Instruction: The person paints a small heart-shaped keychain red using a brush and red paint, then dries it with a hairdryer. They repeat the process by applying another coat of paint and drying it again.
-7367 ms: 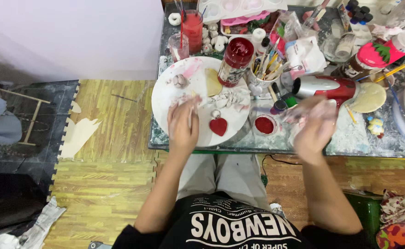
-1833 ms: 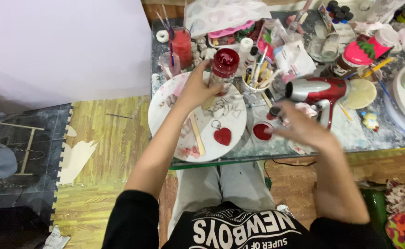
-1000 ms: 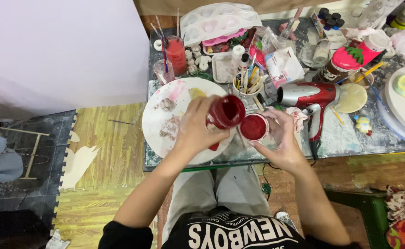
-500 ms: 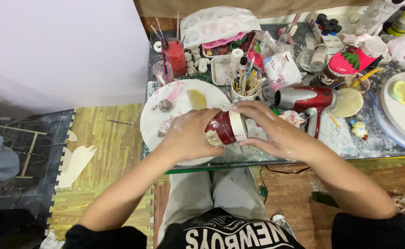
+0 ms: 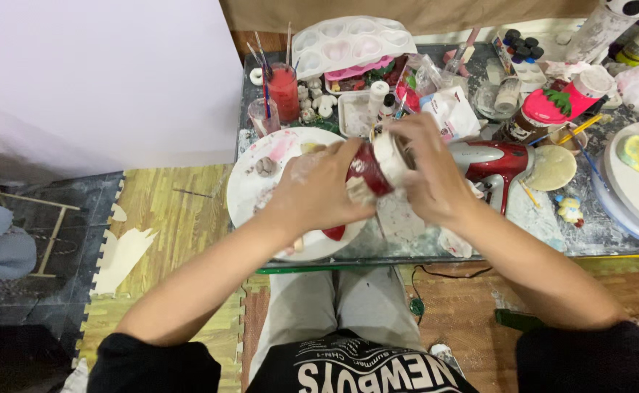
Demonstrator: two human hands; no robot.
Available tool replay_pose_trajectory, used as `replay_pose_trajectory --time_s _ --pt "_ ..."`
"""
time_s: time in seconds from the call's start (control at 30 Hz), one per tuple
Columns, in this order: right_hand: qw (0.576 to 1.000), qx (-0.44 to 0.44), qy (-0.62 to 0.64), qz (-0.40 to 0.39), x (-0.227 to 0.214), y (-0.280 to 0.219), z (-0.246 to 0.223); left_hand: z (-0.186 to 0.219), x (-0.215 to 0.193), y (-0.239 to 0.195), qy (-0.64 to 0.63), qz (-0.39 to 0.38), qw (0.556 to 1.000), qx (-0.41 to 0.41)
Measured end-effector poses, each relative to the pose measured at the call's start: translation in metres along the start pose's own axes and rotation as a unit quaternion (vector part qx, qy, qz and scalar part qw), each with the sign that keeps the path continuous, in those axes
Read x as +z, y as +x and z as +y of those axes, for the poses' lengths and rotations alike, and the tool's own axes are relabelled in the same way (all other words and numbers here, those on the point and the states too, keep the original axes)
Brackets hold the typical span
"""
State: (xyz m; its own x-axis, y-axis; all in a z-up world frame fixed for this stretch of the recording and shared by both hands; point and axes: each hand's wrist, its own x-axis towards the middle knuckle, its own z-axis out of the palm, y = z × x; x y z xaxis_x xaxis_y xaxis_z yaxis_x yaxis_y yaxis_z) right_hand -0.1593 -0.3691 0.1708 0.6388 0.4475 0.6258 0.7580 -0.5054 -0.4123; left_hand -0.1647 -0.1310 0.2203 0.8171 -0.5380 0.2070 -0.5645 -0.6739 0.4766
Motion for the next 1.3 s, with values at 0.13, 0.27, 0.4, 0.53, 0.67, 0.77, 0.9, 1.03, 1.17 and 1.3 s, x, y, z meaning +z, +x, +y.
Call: replay_pose_trajectory --time_s 0.13,0.27,0.4,0.53,0.67,0.77,0.9,1.03,1.17,1.3 --pt "0.997 0.034 0.015 -0.062 0.001 0.014 0.000 0.003 0.014 -0.010 -0.026 -0.030 0.995 -0.094" --pt "0.985 -0.144 0.073 -0.062 0.008 0.012 0.005 -0.032 0.025 -0.015 -0.335 -0.224 0.914 -0.047" --pt "0.949 -0.292 0.080 -0.091 0.021 0.010 0.018 -0.056 0.039 -0.015 -0.467 -0.334 0.818 0.035" --pt "0.944 -0.311 0.013 -0.111 0.021 0.032 0.032 -0.054 0.019 -0.005 -0.321 -0.273 0.906 -0.030" --pt "0.962 -0.241 0.013 -0.125 0.007 0.045 0.022 -0.026 -0.007 -0.007 -0.039 -0.086 0.995 -0.030" --pt "0.993 -0.041 0.039 -0.107 0.011 0.047 -0.003 -0.002 -0.011 -0.009 0.058 -0.006 0.993 -0.098" --pt "0.999 0.015 0.018 -0.035 0.012 0.055 -0.025 -0.006 -0.007 -0.014 0.001 0.008 0.993 -0.114" --pt "0.986 -0.144 0.005 -0.084 0.001 0.062 -0.037 -0.048 0.010 -0.025 -0.261 -0.132 0.956 -0.037" --pt "0.885 -0.450 0.020 -0.123 -0.006 0.068 -0.040 -0.070 0.053 -0.032 -0.625 -0.389 0.677 -0.009" --pt "0.843 -0.502 0.007 -0.194 -0.007 0.097 -0.015 -0.072 0.036 -0.012 -0.475 -0.314 0.822 0.008"
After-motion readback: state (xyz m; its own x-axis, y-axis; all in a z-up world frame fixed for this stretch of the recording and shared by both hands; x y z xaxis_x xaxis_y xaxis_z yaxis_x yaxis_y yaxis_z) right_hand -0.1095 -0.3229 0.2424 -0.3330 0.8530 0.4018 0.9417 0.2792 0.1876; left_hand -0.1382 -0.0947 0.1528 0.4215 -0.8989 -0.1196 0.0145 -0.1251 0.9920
